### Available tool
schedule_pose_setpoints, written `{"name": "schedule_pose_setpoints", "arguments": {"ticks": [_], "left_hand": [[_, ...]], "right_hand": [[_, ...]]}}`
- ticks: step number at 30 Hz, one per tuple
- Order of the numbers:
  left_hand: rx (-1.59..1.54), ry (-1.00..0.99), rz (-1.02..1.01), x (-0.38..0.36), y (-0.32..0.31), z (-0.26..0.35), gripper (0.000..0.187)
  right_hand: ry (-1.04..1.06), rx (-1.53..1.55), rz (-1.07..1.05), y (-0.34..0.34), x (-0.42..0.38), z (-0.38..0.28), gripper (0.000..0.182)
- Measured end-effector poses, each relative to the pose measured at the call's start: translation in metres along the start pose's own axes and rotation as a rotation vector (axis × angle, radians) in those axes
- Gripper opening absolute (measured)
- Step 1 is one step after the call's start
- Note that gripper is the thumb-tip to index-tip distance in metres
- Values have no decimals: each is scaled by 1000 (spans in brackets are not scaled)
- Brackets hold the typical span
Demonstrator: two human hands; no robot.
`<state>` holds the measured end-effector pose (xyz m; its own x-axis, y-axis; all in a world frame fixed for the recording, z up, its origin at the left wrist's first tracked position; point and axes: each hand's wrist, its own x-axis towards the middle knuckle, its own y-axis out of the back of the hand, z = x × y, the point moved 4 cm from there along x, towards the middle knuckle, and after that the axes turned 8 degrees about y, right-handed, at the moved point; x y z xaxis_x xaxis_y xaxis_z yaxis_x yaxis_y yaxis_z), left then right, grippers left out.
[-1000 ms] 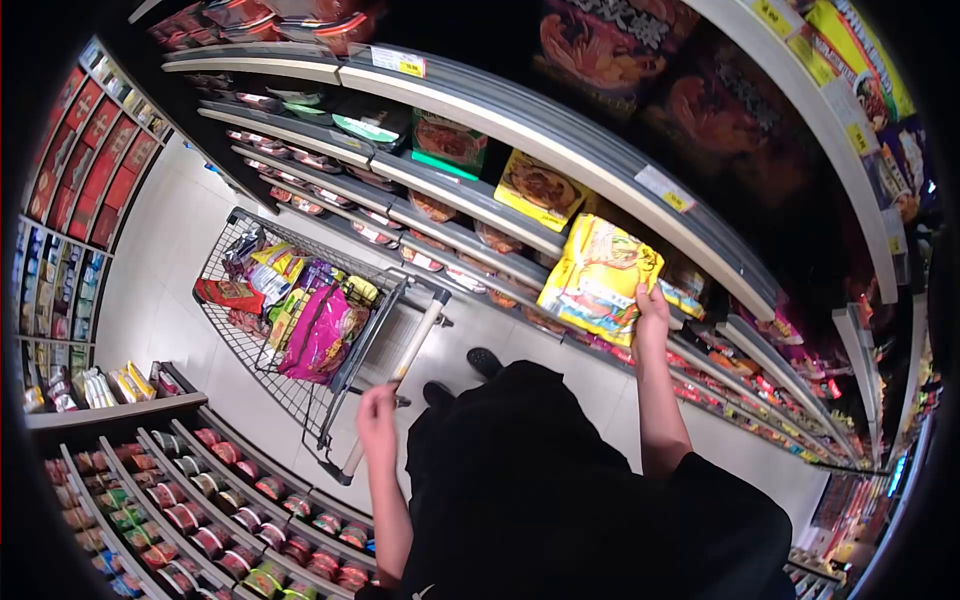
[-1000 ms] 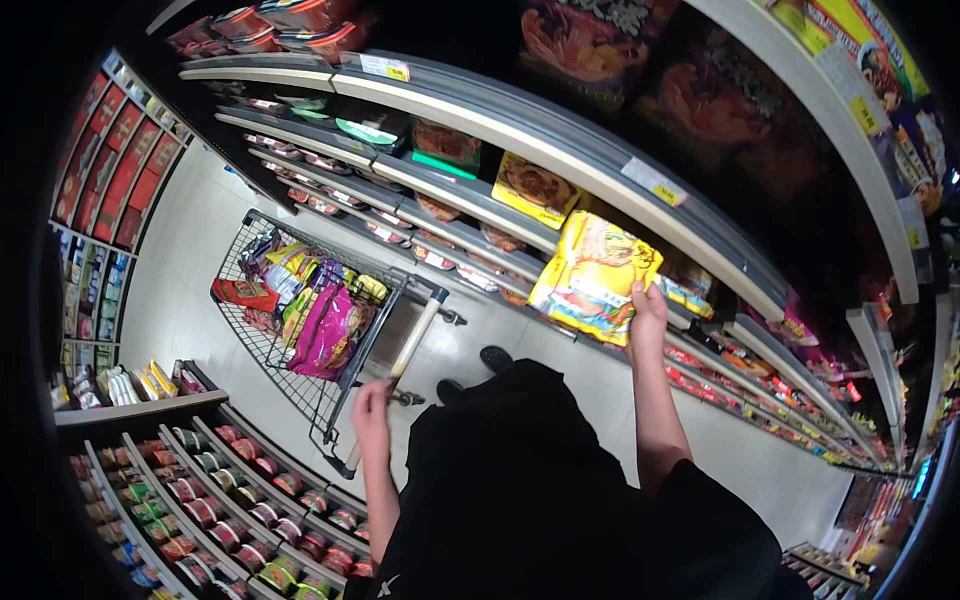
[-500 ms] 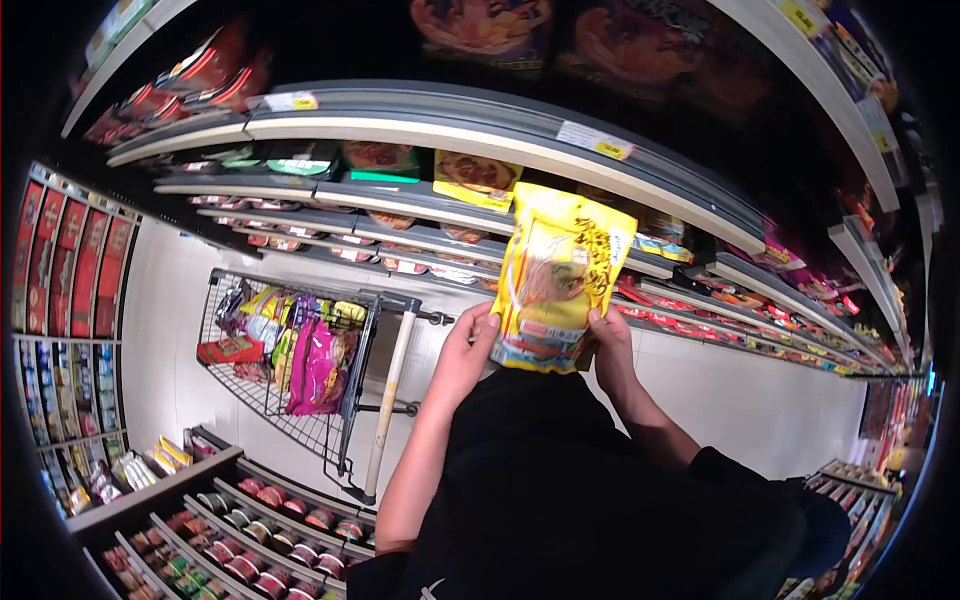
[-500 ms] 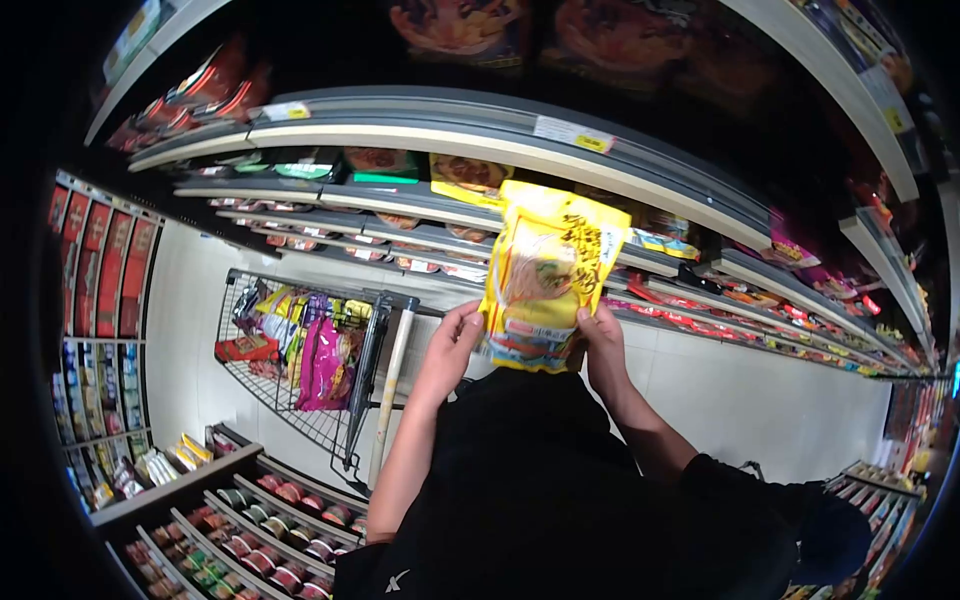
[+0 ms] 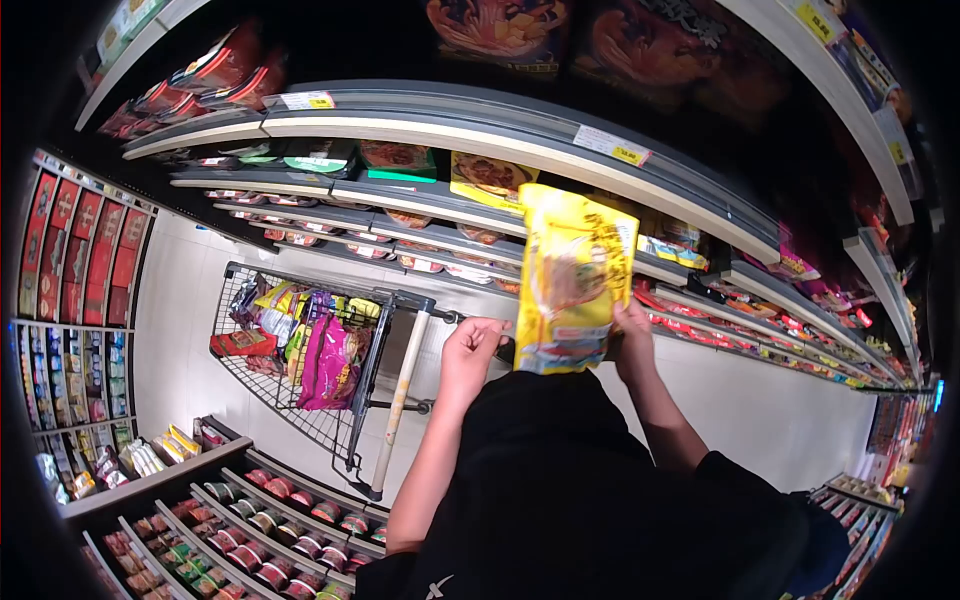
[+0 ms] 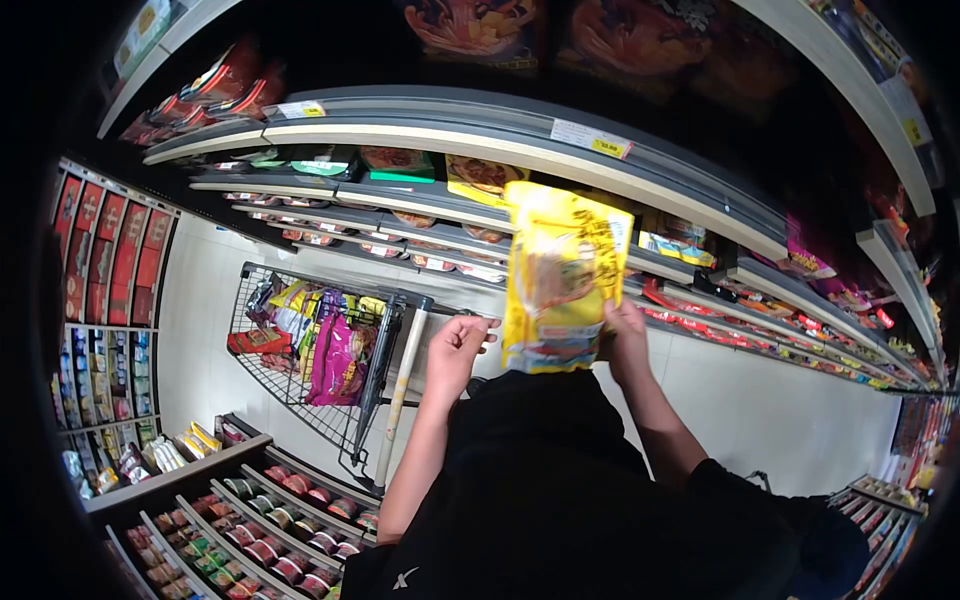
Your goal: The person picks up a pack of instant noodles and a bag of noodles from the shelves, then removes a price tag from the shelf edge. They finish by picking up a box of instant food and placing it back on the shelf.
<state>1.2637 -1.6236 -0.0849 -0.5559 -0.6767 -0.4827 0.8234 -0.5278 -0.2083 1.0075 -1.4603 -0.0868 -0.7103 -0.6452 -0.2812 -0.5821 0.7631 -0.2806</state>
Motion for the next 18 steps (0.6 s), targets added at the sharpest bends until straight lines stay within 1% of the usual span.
{"name": "schedule_pose_setpoints", "arguments": {"ticks": [1,3,4,5,7,8,9,10,11,12,13,14,15,16,17,18], "left_hand": [[-24,13,-3,-2,3,0,17],[4,-10,5,-6,22,-15,20],[1,44,75,-9,34,-21,18],[0,98,144,-12,45,-28,16],[38,76,239,-18,69,-43,18],[55,13,305,-23,78,-46,20],[41,-89,371,-23,93,-58,20],[100,-93,431,-31,105,-57,22],[156,-97,498,-40,119,-57,23],[245,-135,587,-47,134,-61,26],[389,-150,720,-58,147,-61,29],[475,-105,804,-69,160,-64,30],[552,-57,887,-78,173,-68,32],[537,-68,936,-88,187,-82,32],[600,23,981,-97,203,-102,35],[655,120,1022,-106,216,-121,37]], "right_hand": [[55,-8,33,27,19,7,22],[164,67,117,24,46,-24,25],[170,154,60,28,65,-33,27],[216,124,86,33,85,-41,26],[280,83,29,71,147,-26,29],[243,-62,87,110,187,-7,29],[203,-204,135,125,220,8,31],[390,-163,429,108,232,10,39],[367,-168,428,98,247,9,47],[437,-466,355,112,269,31,53],[414,-1147,292,102,272,23,56],[274,-1633,37,86,272,14,57],[194,-2134,-151,75,273,20,57],[303,-2135,-124,74,272,23,56],[565,-2085,-76,118,303,61,45],[310,-2049,-206,104,292,44,33]]}}
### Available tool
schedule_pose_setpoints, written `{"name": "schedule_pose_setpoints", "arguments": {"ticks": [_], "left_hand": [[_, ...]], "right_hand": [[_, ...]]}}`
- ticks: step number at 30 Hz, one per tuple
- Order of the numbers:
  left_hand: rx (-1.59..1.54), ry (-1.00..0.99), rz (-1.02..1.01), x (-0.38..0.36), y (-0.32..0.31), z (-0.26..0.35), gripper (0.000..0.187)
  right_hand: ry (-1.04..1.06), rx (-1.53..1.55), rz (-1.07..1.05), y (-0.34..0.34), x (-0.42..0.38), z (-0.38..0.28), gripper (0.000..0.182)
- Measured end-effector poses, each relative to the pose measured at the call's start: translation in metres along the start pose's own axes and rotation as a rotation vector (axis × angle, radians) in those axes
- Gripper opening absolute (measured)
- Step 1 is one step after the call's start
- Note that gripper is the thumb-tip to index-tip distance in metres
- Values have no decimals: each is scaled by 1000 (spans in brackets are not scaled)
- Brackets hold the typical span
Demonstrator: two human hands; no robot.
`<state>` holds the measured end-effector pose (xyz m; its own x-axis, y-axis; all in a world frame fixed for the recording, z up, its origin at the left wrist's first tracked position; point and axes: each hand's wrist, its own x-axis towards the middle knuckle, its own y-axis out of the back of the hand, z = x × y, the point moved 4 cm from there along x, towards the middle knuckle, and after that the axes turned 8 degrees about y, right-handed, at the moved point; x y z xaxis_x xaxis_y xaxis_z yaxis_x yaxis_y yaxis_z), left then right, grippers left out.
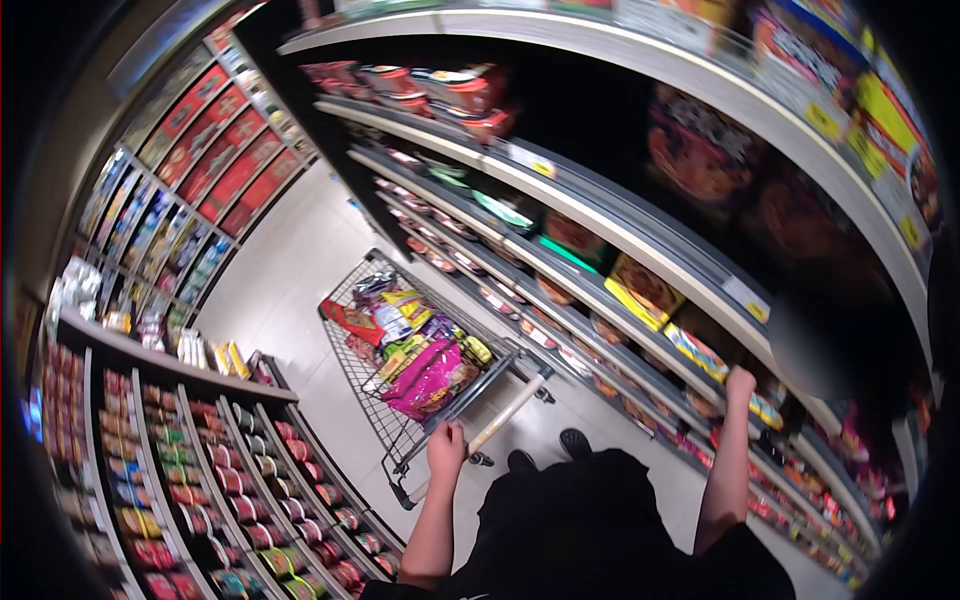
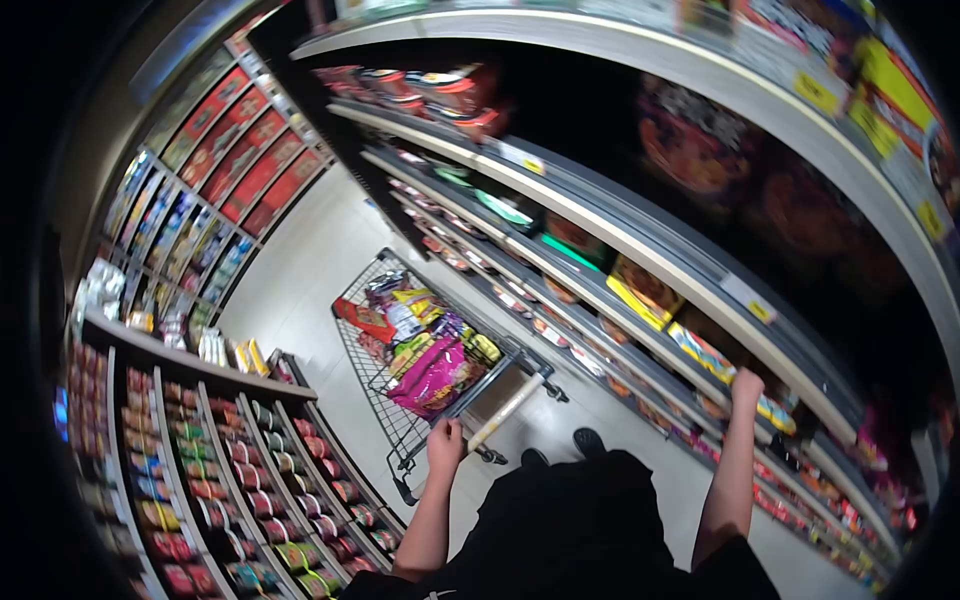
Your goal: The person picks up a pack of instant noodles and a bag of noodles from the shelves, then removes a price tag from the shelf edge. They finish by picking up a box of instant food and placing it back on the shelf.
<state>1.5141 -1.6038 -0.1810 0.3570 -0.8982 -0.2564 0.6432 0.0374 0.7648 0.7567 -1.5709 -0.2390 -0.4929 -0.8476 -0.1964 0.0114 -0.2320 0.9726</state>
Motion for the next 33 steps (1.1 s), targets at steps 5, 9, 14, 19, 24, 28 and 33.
{"name": "schedule_pose_setpoints", "arguments": {"ticks": [5,9,14,19,24,28,33], "left_hand": [[29,360,-56,-13,16,-40,41],[92,358,-30,-12,8,-43,41],[56,365,-3,-14,10,-37,41],[11,323,17,-16,11,-40,40],[-2,284,29,-17,15,-35,39],[-24,268,37,-20,19,-31,37],[3,261,87,-21,23,-27,35]], "right_hand": [[-220,588,537,42,-38,-14,37],[-189,618,859,87,-72,-75,27],[649,966,241,117,-145,-271,23],[1156,672,-262,137,-209,-406,55],[1283,559,-188,100,-196,-454,61],[1167,513,-302,95,-194,-469,45],[1143,460,-301,94,-197,-480,35]]}}
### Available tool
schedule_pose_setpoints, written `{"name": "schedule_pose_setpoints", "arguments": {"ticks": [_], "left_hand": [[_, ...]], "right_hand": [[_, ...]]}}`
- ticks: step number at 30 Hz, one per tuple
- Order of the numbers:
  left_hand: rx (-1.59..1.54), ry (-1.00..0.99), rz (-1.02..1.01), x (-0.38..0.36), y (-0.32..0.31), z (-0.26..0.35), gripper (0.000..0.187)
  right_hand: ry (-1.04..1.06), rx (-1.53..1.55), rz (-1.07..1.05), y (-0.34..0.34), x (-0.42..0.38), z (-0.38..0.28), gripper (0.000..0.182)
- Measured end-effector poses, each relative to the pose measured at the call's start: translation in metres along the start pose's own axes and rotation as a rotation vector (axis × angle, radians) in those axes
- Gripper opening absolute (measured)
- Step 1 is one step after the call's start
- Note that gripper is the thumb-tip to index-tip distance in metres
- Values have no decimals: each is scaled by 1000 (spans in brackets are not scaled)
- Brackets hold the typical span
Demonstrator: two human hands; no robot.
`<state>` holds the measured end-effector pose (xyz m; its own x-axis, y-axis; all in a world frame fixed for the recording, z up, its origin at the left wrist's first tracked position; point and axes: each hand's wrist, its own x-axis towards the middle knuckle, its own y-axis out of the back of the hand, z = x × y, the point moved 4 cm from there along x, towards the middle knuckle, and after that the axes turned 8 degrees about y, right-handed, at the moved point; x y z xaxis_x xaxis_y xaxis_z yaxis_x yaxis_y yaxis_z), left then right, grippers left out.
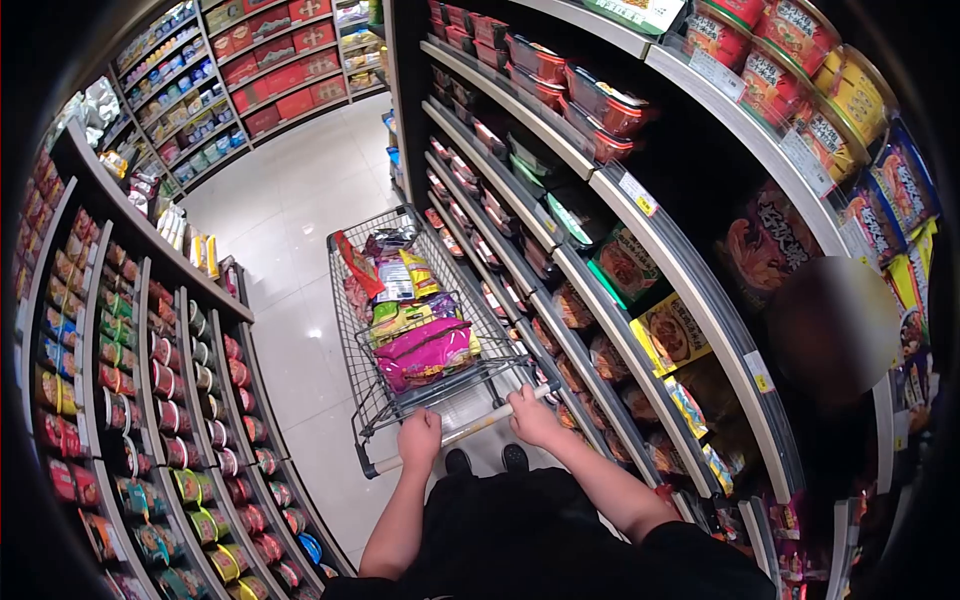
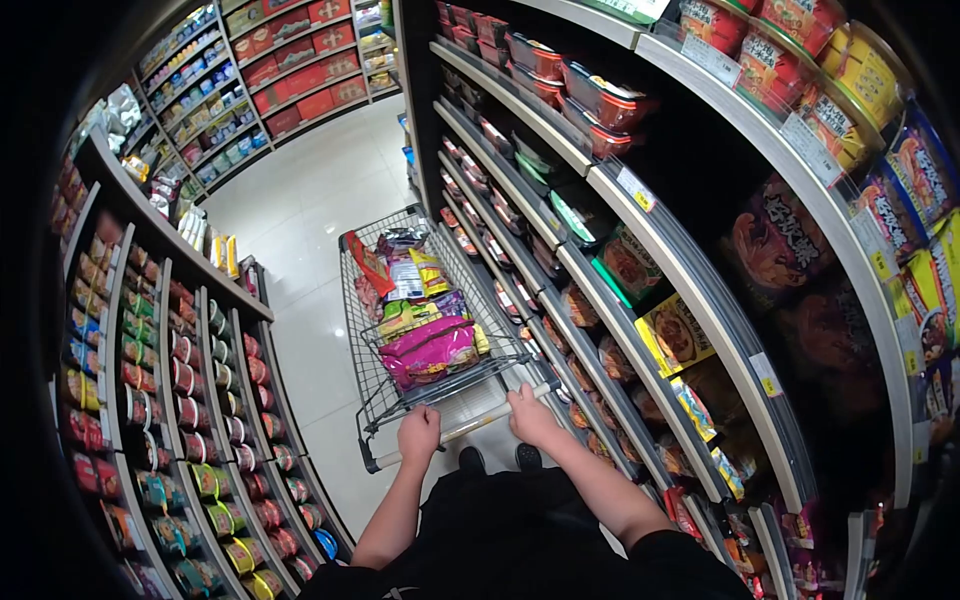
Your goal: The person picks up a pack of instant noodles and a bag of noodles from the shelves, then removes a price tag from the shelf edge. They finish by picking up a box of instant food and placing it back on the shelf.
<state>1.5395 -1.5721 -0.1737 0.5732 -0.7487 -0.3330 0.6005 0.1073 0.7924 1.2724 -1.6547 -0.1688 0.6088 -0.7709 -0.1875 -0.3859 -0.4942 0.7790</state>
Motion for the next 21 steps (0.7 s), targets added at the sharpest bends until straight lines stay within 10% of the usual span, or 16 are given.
{"name": "schedule_pose_setpoints", "arguments": {"ticks": [21], "left_hand": [[-43,-191,-43,13,10,-5,31]], "right_hand": [[-174,-66,52,-12,19,-23,30]]}}
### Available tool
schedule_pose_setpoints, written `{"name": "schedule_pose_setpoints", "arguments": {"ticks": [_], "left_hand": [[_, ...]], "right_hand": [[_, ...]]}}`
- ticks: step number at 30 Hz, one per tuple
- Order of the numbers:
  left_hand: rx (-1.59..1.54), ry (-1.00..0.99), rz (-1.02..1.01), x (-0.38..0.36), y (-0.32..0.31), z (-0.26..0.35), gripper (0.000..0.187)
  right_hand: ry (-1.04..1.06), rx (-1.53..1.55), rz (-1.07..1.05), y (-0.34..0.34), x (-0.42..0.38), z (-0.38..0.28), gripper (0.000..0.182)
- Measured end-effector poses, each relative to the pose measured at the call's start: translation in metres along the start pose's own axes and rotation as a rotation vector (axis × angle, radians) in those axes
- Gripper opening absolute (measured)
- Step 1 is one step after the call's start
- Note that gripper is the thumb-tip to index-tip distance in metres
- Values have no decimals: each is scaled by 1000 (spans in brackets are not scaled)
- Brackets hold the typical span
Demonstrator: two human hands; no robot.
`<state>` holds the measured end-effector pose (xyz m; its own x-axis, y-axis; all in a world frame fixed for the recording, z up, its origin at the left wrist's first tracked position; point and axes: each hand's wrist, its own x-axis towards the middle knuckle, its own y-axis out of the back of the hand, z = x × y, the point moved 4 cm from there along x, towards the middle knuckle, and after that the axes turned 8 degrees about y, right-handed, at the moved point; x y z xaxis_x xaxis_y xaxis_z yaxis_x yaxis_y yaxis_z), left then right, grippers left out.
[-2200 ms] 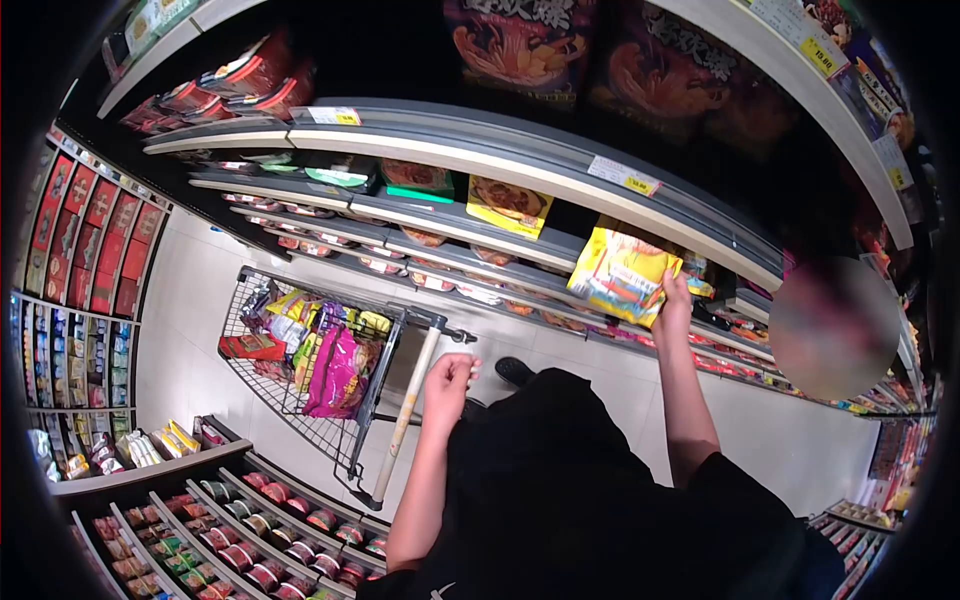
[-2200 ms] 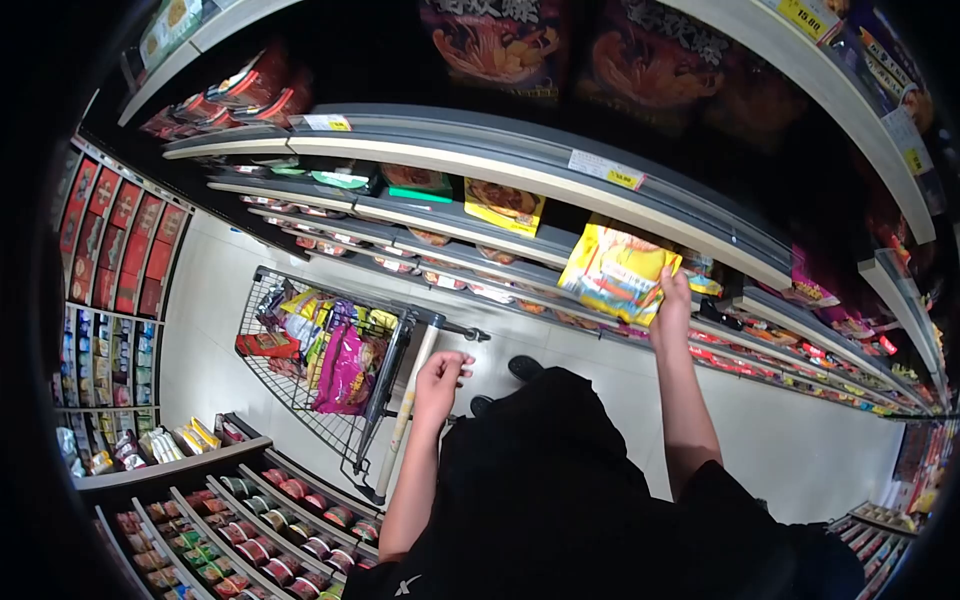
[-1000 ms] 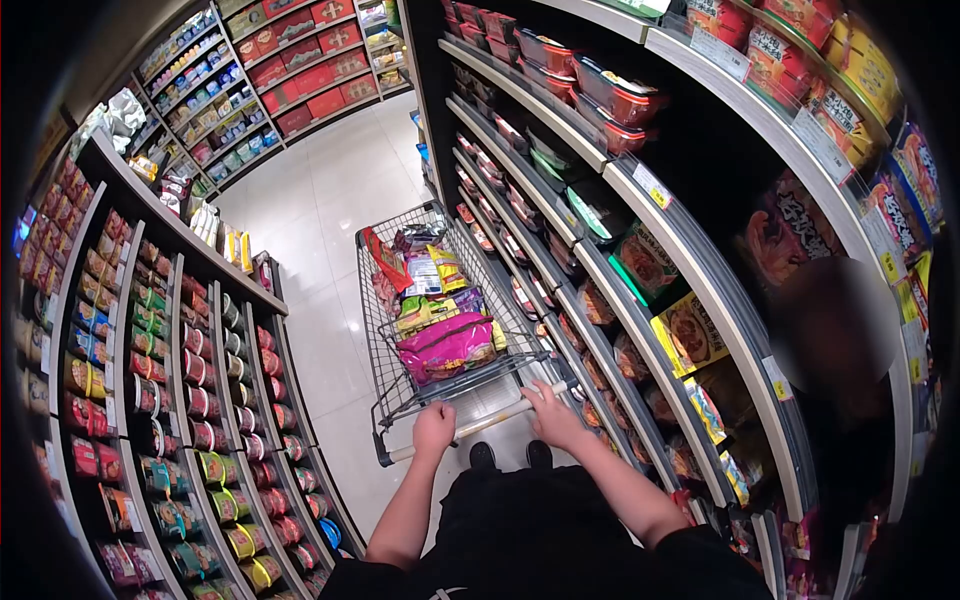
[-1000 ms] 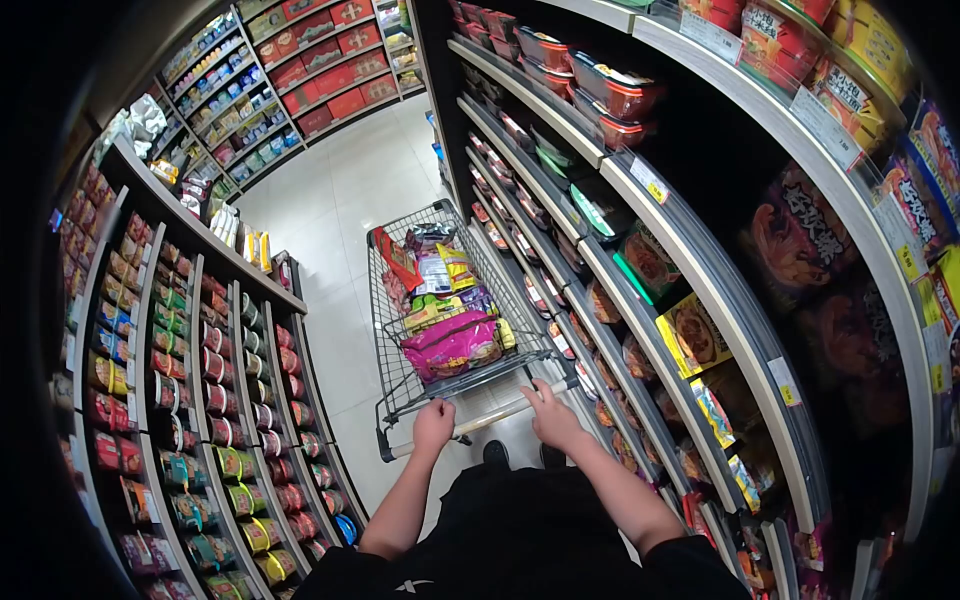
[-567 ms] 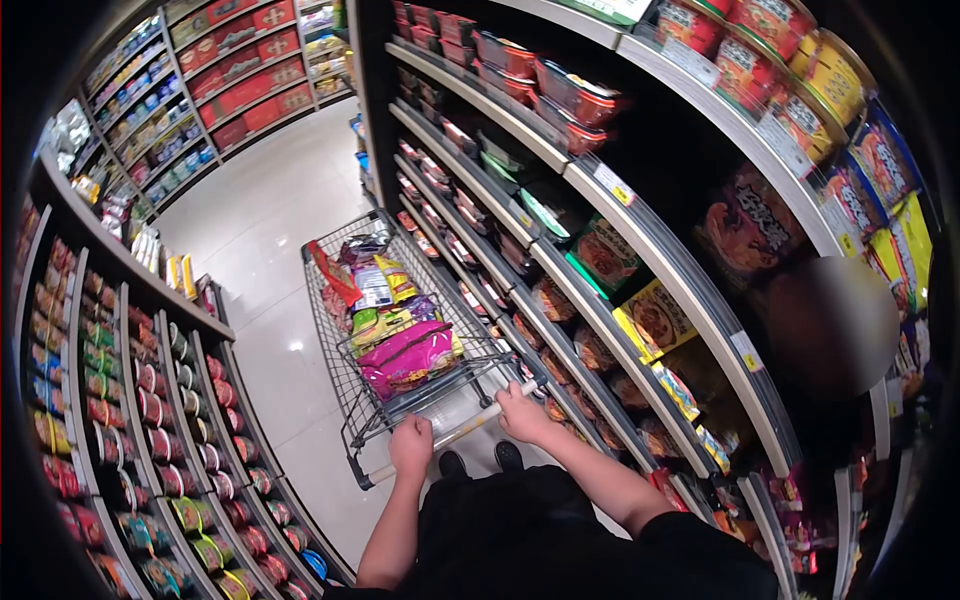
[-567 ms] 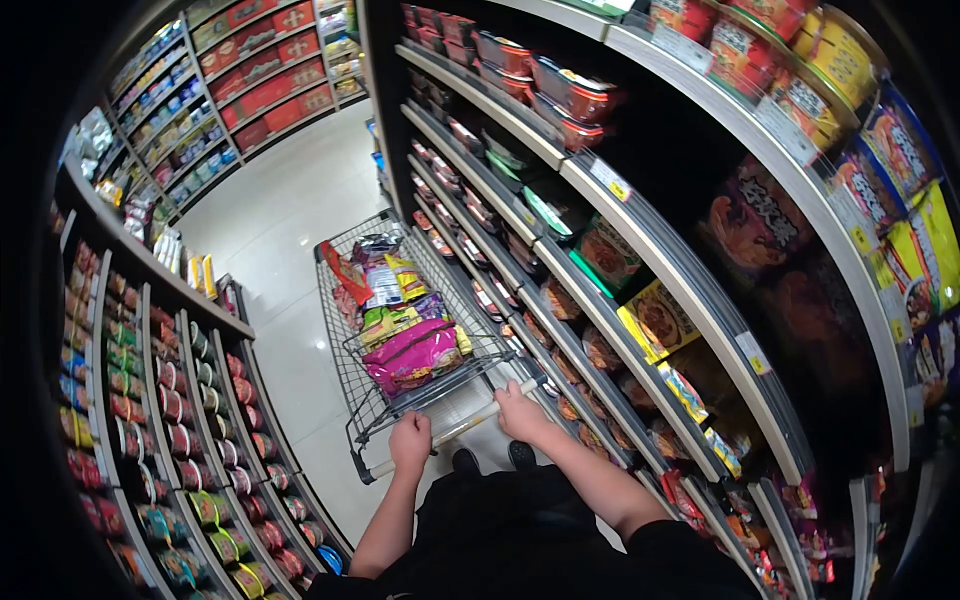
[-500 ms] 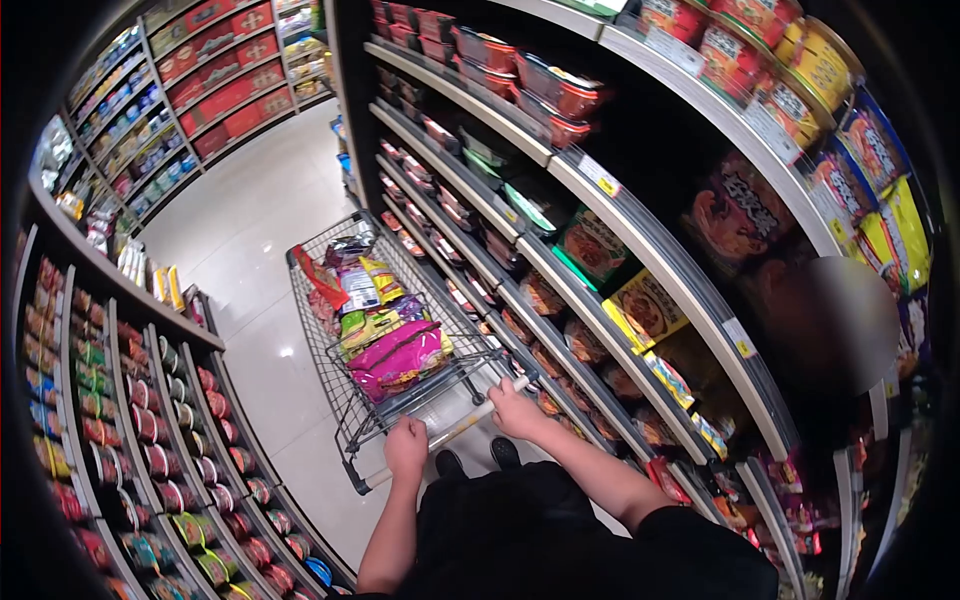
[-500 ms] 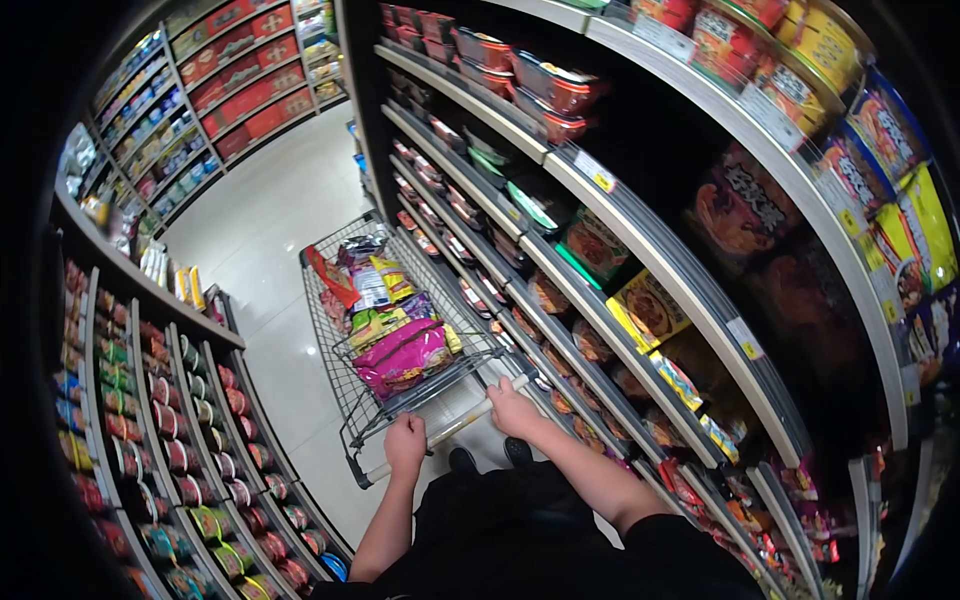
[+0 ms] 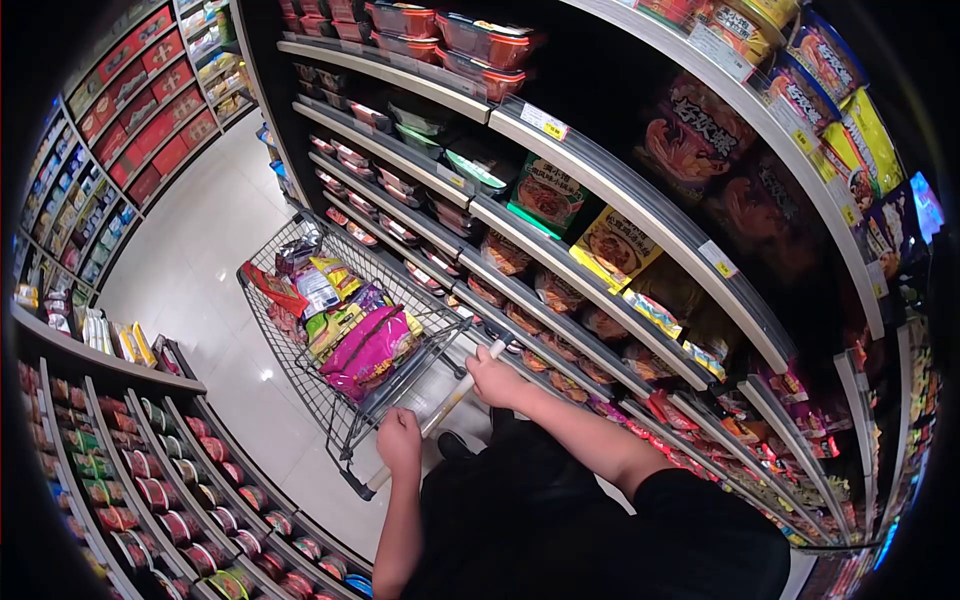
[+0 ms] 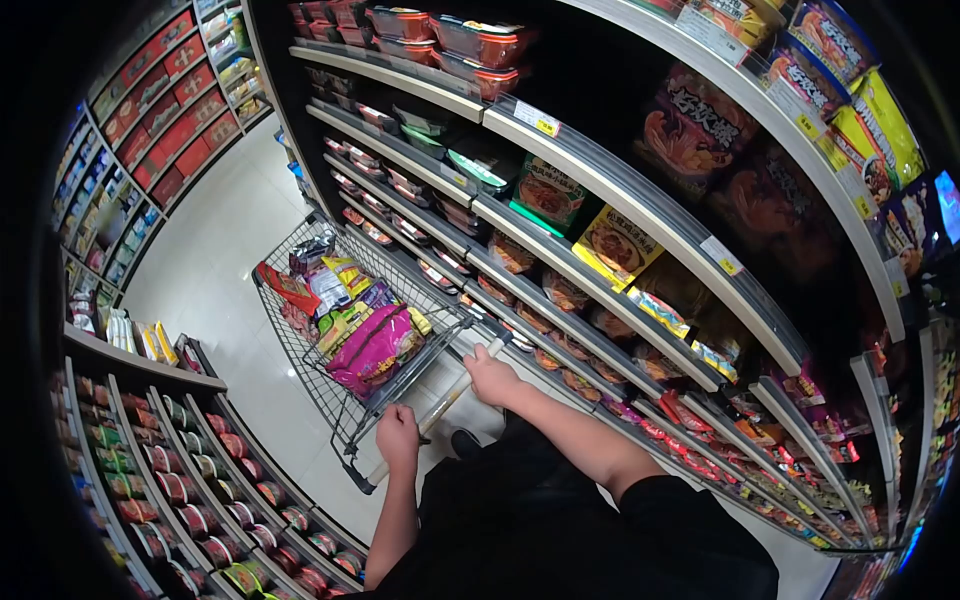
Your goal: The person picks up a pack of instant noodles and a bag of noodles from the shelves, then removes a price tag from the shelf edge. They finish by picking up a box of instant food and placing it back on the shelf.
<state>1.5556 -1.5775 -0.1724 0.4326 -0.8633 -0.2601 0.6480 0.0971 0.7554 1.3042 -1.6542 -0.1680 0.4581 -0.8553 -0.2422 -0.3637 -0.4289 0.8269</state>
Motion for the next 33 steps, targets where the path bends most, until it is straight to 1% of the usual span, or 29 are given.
{"name": "schedule_pose_setpoints", "arguments": {"ticks": [5,7,8,11,12,15,16,19,21,23,24,26,29,31,32,33], "left_hand": [[42,-18,0,16,1,-5,33],[38,4,17,20,4,-6,35],[24,-10,43,22,5,-5,36],[29,36,18,31,12,0,36],[39,42,35,33,14,-2,36],[41,15,90,49,16,-3,35],[31,9,108,54,16,-4,35],[51,-18,165,64,21,1,35],[35,12,158,78,26,3,35],[46,25,165,93,34,10,35],[43,45,160,98,36,14,35],[40,58,176,112,41,18,35],[47,87,196,142,48,8,34],[56,42,249,156,52,13,34],[76,83,208,162,55,14,33],[52,48,223,169,52,5,33]], "right_hand": [[-5,13,25,-2,15,0,34],[-2,23,-48,-5,24,-3,36],[15,26,7,-3,25,-5,29],[30,40,19,-9,40,-2,27],[12,64,1,-5,43,-4,27],[51,129,-7,1,56,-9,27],[56,167,1,3,61,-9,23],[92,159,32,3,82,-10,22],[115,177,44,9,99,-14,23],[114,176,-1,19,113,-19,24],[147,152,36,21,120,-21,24],[170,180,17,23,140,-20,24],[217,207,3,27,170,-27,24],[217,221,-39,30,186,-28,26],[249,238,-33,30,193,-28,28],[287,240,3,23,202,-25,28]]}}
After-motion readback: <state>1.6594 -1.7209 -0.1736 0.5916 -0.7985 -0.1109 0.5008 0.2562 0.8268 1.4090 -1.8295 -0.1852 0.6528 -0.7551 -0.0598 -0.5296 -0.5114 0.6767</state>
